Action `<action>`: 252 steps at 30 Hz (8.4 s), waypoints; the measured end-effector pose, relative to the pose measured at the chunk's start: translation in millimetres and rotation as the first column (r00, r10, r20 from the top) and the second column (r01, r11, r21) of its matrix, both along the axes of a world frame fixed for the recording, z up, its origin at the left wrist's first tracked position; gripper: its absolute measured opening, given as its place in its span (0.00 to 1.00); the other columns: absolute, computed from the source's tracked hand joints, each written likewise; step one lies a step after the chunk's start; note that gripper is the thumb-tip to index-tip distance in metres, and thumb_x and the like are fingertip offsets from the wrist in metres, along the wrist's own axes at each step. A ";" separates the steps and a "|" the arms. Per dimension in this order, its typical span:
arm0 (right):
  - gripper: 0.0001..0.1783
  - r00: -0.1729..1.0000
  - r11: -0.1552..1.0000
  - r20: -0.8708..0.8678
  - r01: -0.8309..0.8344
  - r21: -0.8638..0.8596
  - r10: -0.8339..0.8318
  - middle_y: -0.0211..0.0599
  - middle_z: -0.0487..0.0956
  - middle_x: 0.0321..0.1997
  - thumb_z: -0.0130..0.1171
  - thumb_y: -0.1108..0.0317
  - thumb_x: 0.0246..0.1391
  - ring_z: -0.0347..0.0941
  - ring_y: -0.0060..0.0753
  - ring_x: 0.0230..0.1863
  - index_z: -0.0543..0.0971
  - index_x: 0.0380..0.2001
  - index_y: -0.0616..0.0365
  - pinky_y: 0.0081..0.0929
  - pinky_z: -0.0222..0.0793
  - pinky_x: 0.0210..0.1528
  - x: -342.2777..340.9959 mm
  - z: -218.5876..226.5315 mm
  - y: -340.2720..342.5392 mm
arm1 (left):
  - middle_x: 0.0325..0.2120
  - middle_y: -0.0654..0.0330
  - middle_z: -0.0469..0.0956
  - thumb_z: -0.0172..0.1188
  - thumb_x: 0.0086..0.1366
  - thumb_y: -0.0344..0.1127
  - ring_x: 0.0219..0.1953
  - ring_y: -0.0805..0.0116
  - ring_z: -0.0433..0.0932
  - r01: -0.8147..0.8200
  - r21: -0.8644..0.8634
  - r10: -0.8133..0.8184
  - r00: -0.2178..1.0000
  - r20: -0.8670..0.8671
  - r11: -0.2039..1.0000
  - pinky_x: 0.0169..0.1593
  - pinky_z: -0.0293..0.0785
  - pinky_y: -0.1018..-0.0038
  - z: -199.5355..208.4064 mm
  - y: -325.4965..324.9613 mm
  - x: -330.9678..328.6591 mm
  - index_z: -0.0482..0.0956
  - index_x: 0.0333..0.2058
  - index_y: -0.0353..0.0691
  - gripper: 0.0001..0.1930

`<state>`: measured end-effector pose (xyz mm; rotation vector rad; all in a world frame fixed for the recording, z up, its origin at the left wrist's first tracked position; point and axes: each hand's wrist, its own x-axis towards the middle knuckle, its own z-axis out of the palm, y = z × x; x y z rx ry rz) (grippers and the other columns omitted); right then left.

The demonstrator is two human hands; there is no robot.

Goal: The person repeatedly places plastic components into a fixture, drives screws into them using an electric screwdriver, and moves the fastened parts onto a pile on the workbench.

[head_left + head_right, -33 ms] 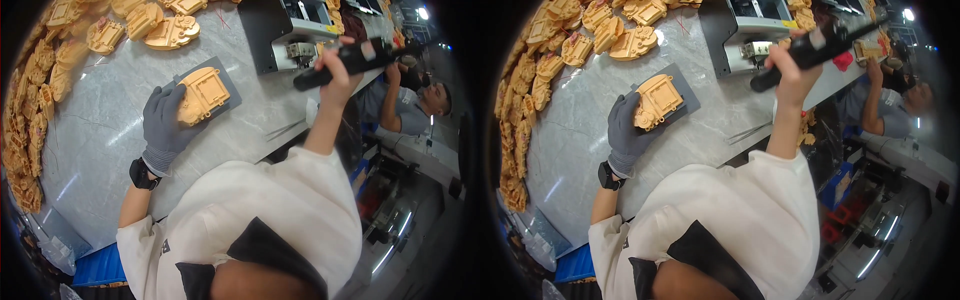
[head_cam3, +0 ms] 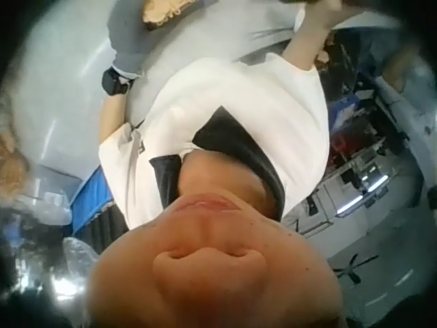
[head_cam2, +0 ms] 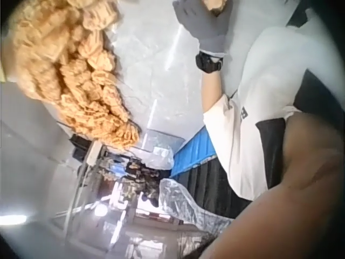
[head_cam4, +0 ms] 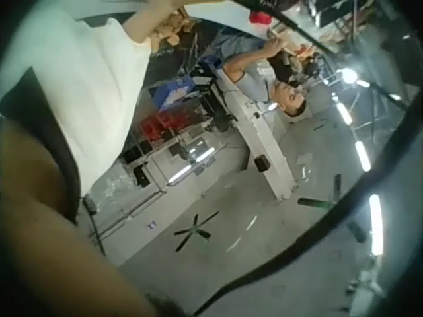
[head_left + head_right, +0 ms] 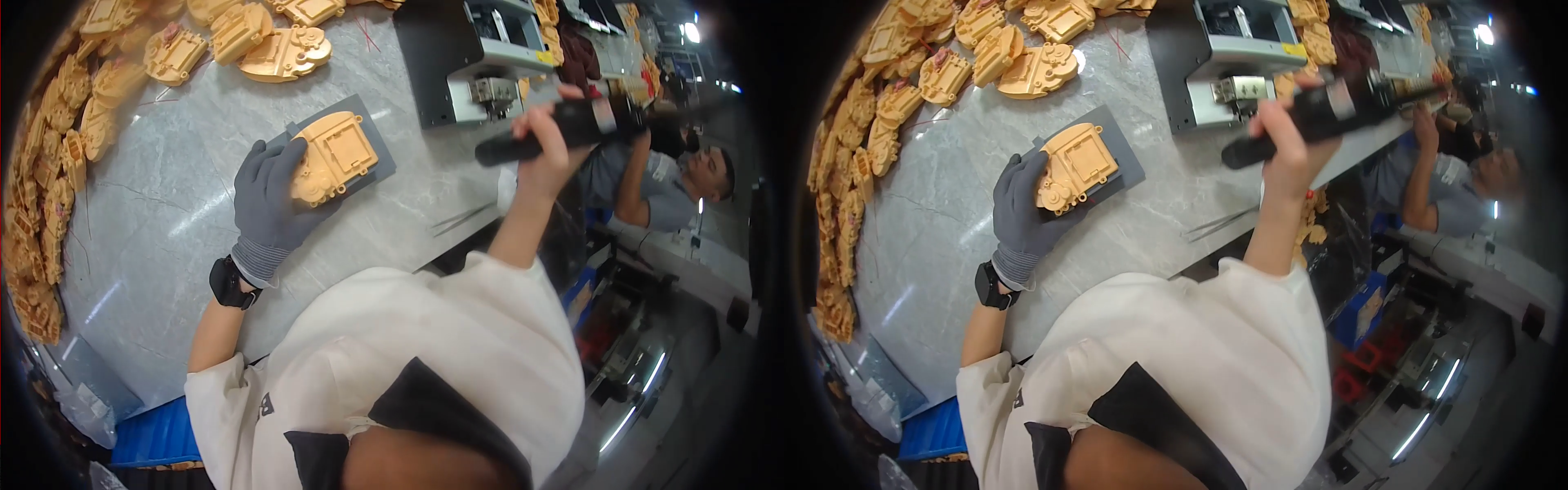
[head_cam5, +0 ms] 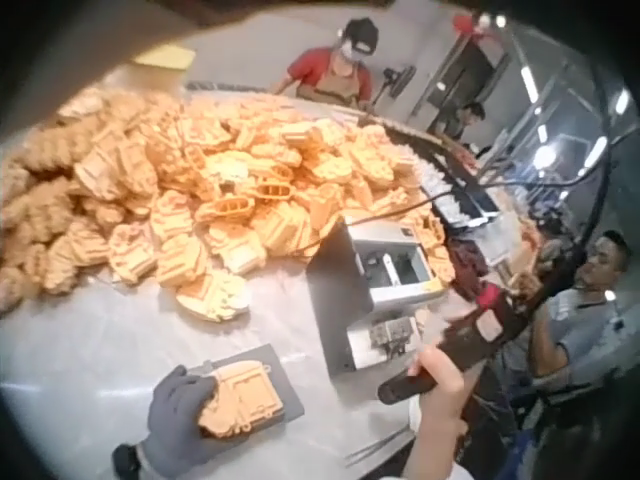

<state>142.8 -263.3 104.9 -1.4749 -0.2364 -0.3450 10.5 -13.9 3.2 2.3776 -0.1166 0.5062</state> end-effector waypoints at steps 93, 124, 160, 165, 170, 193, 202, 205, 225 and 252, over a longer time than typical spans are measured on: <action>0.22 0.973 0.999 0.231 -0.008 0.051 -0.004 0.37 0.68 0.17 0.51 0.77 0.38 0.65 0.31 0.14 0.64 0.42 0.65 0.32 0.67 0.28 -35.2 37.4 45.6 | 0.44 0.56 0.71 0.68 0.43 0.37 0.47 0.56 0.70 0.139 -0.249 -0.141 0.990 0.010 0.959 0.61 0.53 0.51 -3.6 5.1 3.2 0.65 0.50 0.43 0.33; 0.27 0.740 0.652 0.272 -0.671 0.352 0.615 0.35 0.67 0.21 0.44 0.76 0.44 0.66 0.32 0.20 0.60 0.53 0.55 0.35 0.64 0.32 -70.5 25.2 89.2 | 0.45 0.58 0.69 0.70 0.39 0.54 0.51 0.54 0.63 0.012 -0.041 0.000 0.963 0.271 0.999 0.59 0.51 0.52 1.2 16.5 -15.8 0.75 0.43 0.52 0.30; 0.24 0.768 0.701 0.180 -0.637 0.322 0.615 0.38 0.67 0.19 0.45 0.77 0.41 0.67 0.32 0.18 0.61 0.47 0.62 0.34 0.67 0.28 -67.8 13.3 119.5 | 0.40 0.63 0.73 0.67 0.46 0.42 0.48 0.57 0.67 0.048 -0.060 -0.026 0.945 0.325 0.997 0.58 0.56 0.51 -0.2 19.4 -15.5 0.76 0.30 0.52 0.12; 0.24 0.758 0.692 0.157 -0.644 0.326 0.633 0.38 0.67 0.18 0.45 0.78 0.41 0.67 0.32 0.18 0.60 0.47 0.62 0.33 0.66 0.28 -68.1 7.3 125.0 | 0.41 0.61 0.72 0.68 0.43 0.44 0.48 0.56 0.67 0.059 -0.039 -0.044 0.944 0.327 0.997 0.57 0.56 0.51 -7.0 23.0 -17.9 0.75 0.34 0.53 0.18; 0.25 0.814 0.759 0.162 -0.579 0.298 0.557 0.38 0.67 0.18 0.45 0.77 0.41 0.66 0.32 0.17 0.60 0.47 0.62 0.33 0.66 0.28 -71.1 17.1 115.7 | 0.47 0.58 0.68 0.71 0.36 0.49 0.52 0.55 0.63 0.048 -0.163 -0.005 0.967 0.254 0.985 0.58 0.57 0.52 4.3 11.3 -15.2 0.69 0.47 0.52 0.35; 0.20 0.871 0.874 0.082 -0.480 -0.071 0.485 0.38 0.66 0.16 0.47 0.80 0.39 0.62 0.31 0.15 0.62 0.41 0.60 0.34 0.64 0.26 -86.6 15.3 130.6 | 0.39 0.56 0.70 0.65 0.44 0.44 0.45 0.58 0.69 0.090 -0.077 -0.080 0.989 0.125 0.993 0.55 0.61 0.57 -20.0 4.5 -7.0 0.65 0.52 0.47 0.34; 0.19 0.820 0.822 0.070 -0.565 -0.072 0.569 0.37 0.66 0.17 0.51 0.80 0.38 0.63 0.31 0.14 0.62 0.38 0.59 0.34 0.64 0.26 -82.5 9.6 132.0 | 0.37 0.60 0.71 0.66 0.41 0.39 0.42 0.61 0.70 0.088 -0.095 -0.075 0.989 0.130 0.992 0.55 0.62 0.57 -17.5 6.9 -2.6 0.65 0.52 0.47 0.35; 0.20 0.829 0.828 0.050 -0.550 -0.108 0.557 0.37 0.66 0.16 0.51 0.80 0.37 0.63 0.30 0.14 0.62 0.38 0.59 0.34 0.64 0.26 -83.0 12.9 132.5 | 0.36 0.61 0.71 0.66 0.41 0.39 0.41 0.61 0.71 0.112 -0.142 -0.092 0.985 0.145 0.984 0.55 0.62 0.57 -15.9 4.2 1.5 0.66 0.52 0.48 0.35; 0.17 0.961 0.991 0.243 0.133 0.005 -0.130 0.41 0.69 0.15 0.53 0.87 0.32 0.66 0.30 0.13 0.66 0.31 0.67 0.25 0.67 0.22 35.4 24.3 2.2 | 0.40 0.61 0.74 0.69 0.41 0.47 0.44 0.58 0.70 0.105 -0.162 -0.109 0.994 -0.018 0.981 0.61 0.54 0.54 -0.7 4.0 -1.5 0.66 0.52 0.44 0.38; 0.25 0.950 0.949 -0.017 -0.311 0.040 0.312 0.34 0.69 0.15 0.57 0.83 0.30 0.64 0.24 0.12 0.64 0.37 0.58 0.17 0.65 0.20 -50.2 33.1 173.9 | 0.45 0.55 0.68 0.72 0.38 0.42 0.45 0.56 0.69 0.016 -0.244 0.013 0.993 0.116 0.970 0.48 0.66 0.64 -8.2 9.4 -9.0 0.63 0.44 0.43 0.35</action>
